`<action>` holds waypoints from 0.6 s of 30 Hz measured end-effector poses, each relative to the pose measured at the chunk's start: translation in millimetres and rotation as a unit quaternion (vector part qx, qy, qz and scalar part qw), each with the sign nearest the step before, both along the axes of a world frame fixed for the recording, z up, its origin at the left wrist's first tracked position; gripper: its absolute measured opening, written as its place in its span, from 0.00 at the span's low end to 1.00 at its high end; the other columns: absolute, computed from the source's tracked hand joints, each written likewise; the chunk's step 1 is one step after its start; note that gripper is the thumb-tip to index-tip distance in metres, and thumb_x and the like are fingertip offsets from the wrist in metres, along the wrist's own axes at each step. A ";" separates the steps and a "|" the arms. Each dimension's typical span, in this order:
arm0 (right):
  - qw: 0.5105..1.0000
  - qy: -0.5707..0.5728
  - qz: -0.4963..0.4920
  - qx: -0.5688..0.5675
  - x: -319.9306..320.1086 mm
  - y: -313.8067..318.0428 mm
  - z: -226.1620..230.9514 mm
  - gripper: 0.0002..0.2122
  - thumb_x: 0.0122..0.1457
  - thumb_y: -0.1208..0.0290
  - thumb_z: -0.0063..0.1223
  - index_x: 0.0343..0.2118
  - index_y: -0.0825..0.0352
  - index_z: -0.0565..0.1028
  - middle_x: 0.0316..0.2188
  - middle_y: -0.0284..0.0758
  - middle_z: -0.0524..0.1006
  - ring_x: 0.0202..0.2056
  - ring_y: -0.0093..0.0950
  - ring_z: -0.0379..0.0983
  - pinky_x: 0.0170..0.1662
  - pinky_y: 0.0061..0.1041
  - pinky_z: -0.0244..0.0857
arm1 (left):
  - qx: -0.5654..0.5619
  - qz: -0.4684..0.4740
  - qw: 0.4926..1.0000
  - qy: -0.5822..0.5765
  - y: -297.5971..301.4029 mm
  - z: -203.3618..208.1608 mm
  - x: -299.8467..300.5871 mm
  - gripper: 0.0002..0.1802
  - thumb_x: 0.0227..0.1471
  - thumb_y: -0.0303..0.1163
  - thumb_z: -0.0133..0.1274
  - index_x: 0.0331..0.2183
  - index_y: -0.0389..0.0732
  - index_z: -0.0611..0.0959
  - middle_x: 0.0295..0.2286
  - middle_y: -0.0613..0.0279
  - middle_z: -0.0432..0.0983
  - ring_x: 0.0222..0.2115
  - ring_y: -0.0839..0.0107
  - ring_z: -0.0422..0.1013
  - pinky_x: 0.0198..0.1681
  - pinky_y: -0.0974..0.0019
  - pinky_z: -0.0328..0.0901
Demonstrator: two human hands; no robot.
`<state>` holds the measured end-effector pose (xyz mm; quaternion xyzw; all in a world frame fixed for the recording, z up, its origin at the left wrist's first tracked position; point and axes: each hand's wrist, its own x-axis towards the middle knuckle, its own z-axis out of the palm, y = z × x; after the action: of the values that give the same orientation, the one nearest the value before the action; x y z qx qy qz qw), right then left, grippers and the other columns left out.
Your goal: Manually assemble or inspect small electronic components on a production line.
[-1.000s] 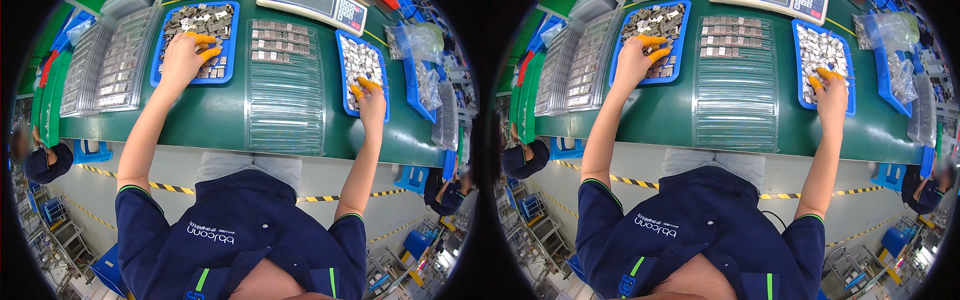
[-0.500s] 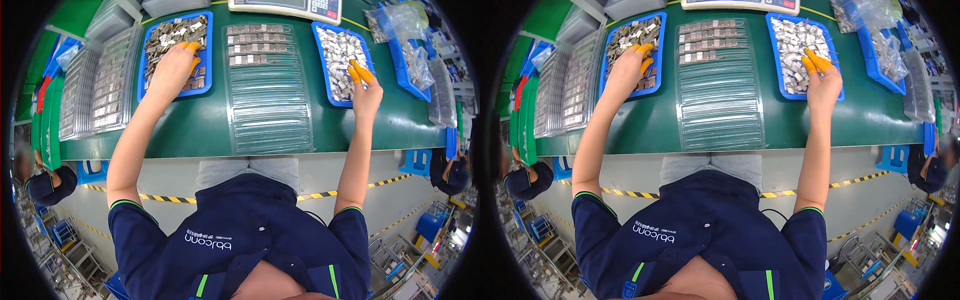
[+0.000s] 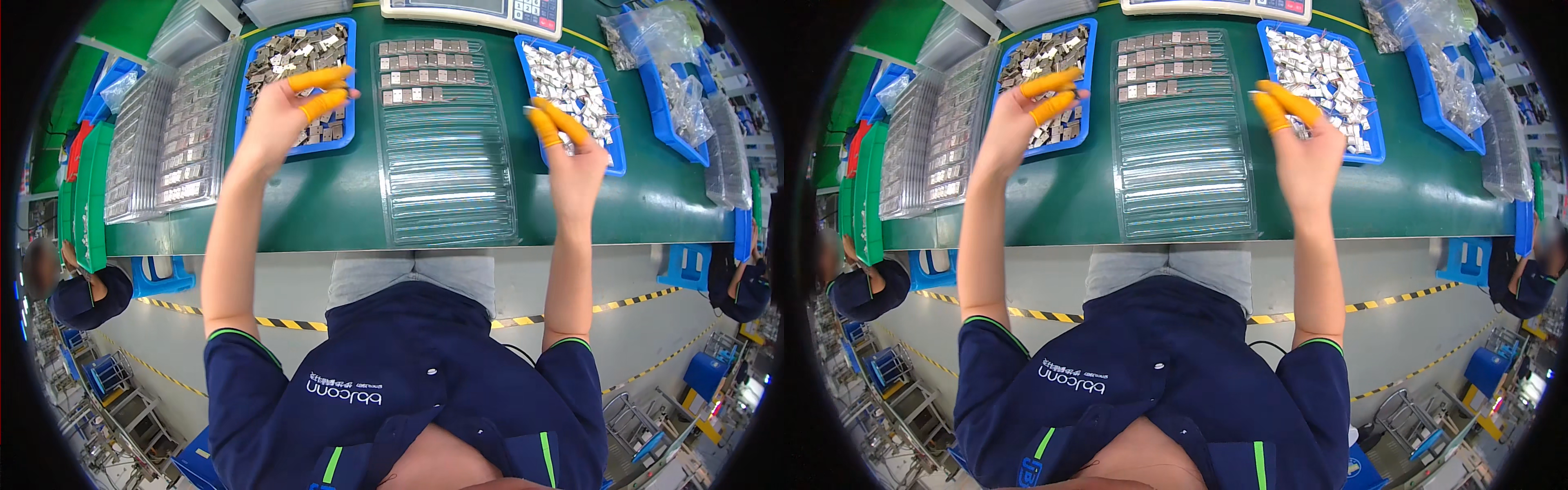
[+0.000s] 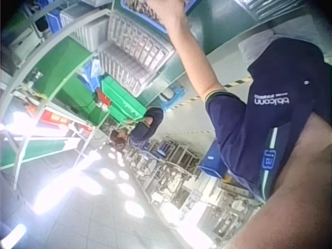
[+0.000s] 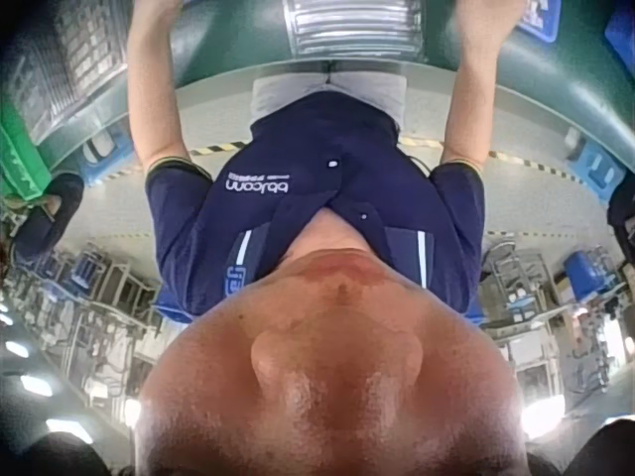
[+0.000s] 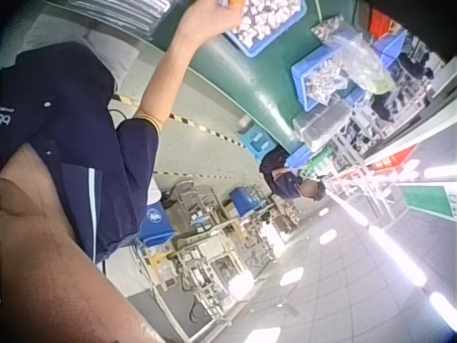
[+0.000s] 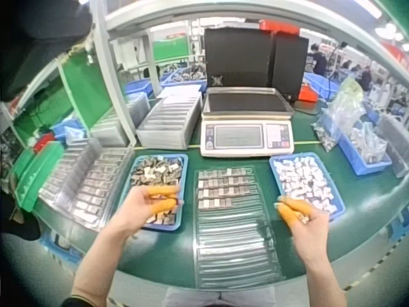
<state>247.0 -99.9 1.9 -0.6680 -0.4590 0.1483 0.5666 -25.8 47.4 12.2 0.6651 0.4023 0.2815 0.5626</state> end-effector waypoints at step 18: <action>0.987 0.075 0.057 0.133 -88.7 8.0 -9.5 0.11 0.44 0.84 0.55 0.33 0.68 0.78 0.31 0.35 0.78 0.34 0.24 0.72 0.41 0.20 0.64 | -0.188 0.174 0.884 -0.391 -99.5 -25.2 84.2 0.16 0.46 0.19 0.52 0.40 0.32 0.74 0.37 0.58 0.72 0.38 0.70 0.70 0.43 0.66 0.69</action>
<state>158.3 -91.9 -7.6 -0.5464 -0.4686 0.1677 0.6736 58.4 -52.1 -13.0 0.3023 0.3042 0.5309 0.7309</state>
